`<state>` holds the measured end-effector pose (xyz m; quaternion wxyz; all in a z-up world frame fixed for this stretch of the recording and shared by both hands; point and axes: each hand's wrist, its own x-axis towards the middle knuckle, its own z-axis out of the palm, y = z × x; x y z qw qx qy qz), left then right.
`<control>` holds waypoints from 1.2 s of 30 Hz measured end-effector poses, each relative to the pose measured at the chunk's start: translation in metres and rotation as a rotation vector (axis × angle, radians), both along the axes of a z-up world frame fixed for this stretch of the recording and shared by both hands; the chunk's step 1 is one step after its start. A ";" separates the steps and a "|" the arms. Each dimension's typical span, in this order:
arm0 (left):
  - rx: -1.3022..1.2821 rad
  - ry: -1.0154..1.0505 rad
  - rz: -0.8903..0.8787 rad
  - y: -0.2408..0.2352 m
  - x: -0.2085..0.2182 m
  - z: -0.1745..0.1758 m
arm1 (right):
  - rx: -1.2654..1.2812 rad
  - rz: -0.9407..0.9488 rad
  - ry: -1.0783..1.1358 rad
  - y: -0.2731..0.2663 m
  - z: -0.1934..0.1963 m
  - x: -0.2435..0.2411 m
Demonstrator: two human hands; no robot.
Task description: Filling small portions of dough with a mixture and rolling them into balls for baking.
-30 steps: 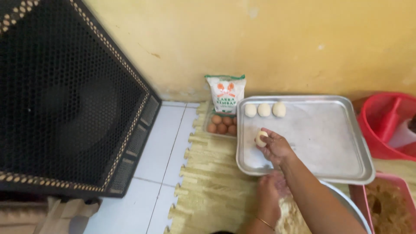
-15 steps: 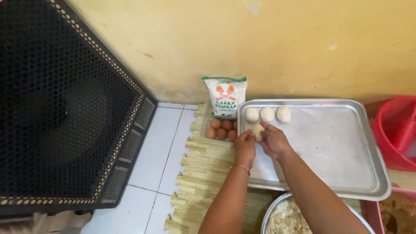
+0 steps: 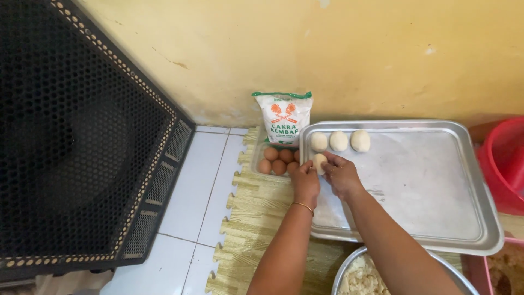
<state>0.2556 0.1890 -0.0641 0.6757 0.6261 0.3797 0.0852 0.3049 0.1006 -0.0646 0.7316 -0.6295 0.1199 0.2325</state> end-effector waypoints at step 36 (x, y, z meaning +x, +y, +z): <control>0.235 0.061 -0.020 -0.005 -0.008 0.006 | -0.506 0.199 -0.365 -0.012 -0.009 -0.013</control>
